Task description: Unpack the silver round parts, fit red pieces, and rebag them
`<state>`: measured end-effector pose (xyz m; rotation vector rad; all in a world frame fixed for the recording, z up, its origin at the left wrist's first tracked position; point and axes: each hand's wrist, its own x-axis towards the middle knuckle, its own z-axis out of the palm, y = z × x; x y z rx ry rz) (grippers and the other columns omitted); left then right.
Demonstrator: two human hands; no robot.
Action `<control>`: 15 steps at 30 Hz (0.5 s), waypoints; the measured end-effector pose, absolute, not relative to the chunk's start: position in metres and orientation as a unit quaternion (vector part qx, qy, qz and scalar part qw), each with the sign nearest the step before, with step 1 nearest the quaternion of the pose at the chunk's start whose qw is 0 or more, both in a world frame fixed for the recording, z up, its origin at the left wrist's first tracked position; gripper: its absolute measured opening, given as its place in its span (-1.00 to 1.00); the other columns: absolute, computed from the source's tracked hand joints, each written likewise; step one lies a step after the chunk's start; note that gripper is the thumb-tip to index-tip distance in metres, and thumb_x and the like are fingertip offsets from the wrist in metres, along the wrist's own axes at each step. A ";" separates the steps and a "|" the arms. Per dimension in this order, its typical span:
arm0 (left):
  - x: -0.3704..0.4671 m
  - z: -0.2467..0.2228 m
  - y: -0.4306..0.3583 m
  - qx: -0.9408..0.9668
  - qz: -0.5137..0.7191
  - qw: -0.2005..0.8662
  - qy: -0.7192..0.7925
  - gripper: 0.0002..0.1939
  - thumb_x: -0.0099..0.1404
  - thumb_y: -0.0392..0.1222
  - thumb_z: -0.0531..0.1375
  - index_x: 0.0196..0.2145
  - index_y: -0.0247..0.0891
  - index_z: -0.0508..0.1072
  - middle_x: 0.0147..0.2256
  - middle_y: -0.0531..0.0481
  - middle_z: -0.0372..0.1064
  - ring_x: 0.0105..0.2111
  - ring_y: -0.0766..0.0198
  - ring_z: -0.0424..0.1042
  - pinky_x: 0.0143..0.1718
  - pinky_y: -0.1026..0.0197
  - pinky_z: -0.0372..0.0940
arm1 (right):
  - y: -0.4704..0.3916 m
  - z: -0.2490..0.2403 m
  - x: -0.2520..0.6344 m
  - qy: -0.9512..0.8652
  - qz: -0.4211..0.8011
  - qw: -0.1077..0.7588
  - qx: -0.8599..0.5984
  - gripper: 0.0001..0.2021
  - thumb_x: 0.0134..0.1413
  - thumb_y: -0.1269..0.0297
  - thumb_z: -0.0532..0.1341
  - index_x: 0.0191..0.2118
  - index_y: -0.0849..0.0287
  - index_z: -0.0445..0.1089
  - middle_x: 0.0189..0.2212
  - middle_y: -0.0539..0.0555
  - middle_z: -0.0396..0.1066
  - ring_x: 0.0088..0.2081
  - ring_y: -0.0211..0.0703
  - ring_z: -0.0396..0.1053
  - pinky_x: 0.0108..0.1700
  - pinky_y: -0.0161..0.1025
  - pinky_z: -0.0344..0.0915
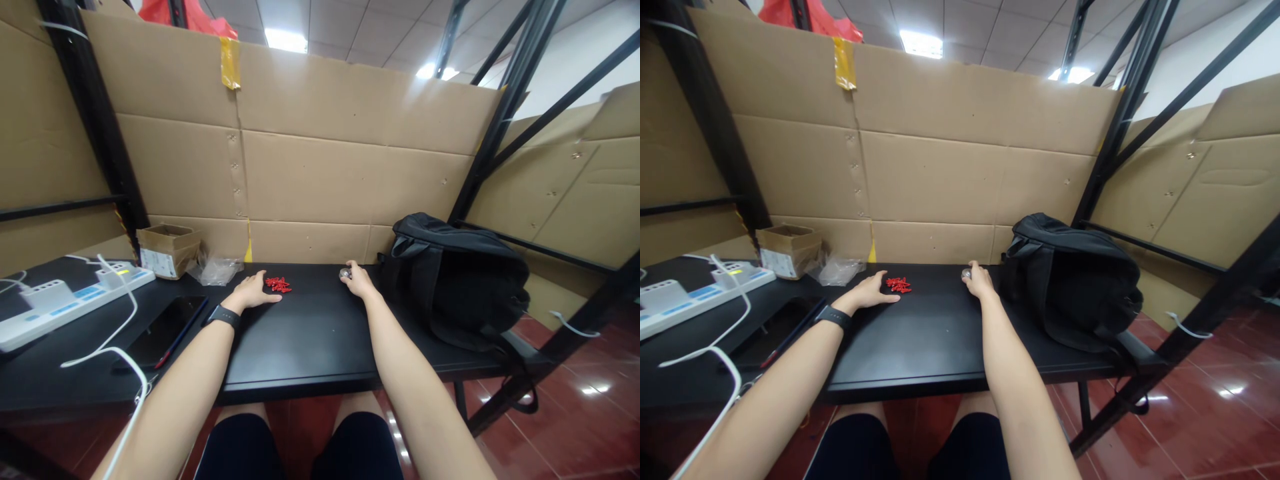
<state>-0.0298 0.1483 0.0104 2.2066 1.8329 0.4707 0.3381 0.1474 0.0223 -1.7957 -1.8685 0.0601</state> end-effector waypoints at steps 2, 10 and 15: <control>-0.030 0.010 0.149 0.752 0.162 0.119 0.628 0.29 -0.14 0.48 0.28 0.37 -0.32 0.03 0.30 -0.40 0.12 0.29 -0.25 0.13 0.20 -0.02 0.15 | 0.149 0.021 0.339 -0.694 0.023 0.273 -0.666 -0.46 0.09 0.26 0.33 0.17 0.10 0.19 -0.01 0.19 0.46 0.00 -0.01 0.43 0.06 -0.14 0.27; -0.031 0.009 0.150 0.757 0.153 0.114 0.625 0.30 -0.14 0.51 0.25 0.37 -0.33 0.01 0.30 -0.40 0.12 0.29 -0.24 0.13 0.21 -0.01 0.15 | 0.150 0.019 0.340 -0.694 0.036 0.284 -0.661 -0.45 0.06 0.28 0.35 0.15 0.08 0.21 -0.02 0.16 0.47 -0.02 -0.05 0.45 0.05 -0.16 0.28; -0.031 0.009 0.150 0.755 0.160 0.116 0.625 0.28 -0.14 0.50 0.27 0.36 -0.31 0.03 0.30 -0.39 0.13 0.29 -0.25 0.14 0.21 -0.01 0.14 | 0.147 0.022 0.339 -0.686 0.051 0.296 -0.662 -0.45 0.02 0.32 0.37 0.13 0.05 0.24 -0.06 0.14 0.50 -0.05 -0.06 0.47 0.05 -0.16 0.27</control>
